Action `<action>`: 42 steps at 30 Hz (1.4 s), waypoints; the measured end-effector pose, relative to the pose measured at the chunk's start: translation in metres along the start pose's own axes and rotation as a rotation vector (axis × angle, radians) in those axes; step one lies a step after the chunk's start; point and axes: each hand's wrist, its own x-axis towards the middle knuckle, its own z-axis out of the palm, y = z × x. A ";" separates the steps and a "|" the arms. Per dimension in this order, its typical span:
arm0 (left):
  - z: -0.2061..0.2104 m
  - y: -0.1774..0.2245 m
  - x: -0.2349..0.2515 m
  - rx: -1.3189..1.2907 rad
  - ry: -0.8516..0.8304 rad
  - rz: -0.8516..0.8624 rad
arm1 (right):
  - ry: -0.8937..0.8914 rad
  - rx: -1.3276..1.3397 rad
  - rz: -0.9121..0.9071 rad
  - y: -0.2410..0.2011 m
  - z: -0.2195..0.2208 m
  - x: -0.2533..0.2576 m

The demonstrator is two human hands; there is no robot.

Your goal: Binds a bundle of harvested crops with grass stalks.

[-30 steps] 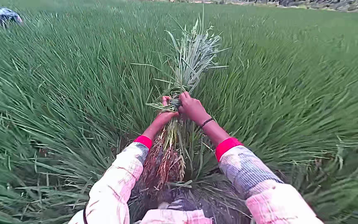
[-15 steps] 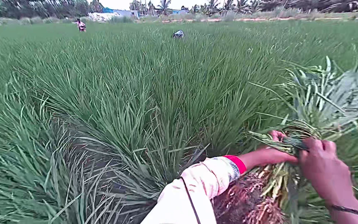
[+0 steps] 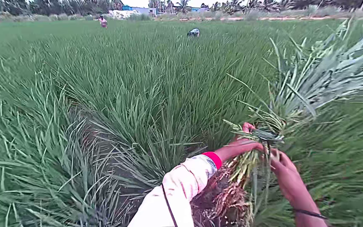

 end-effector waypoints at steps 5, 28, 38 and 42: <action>0.005 -0.008 -0.001 0.039 0.061 -0.025 | -0.007 -0.074 0.036 -0.009 -0.011 -0.010; -0.027 -0.029 -0.036 0.168 0.375 0.098 | -0.359 -0.800 -0.462 -0.060 0.017 -0.027; -0.027 0.006 -0.085 0.234 0.377 -0.011 | -0.220 -0.522 -0.610 -0.058 0.071 -0.037; -0.037 -0.024 -0.081 0.123 0.312 0.082 | -0.058 -0.459 -0.711 -0.052 0.083 -0.048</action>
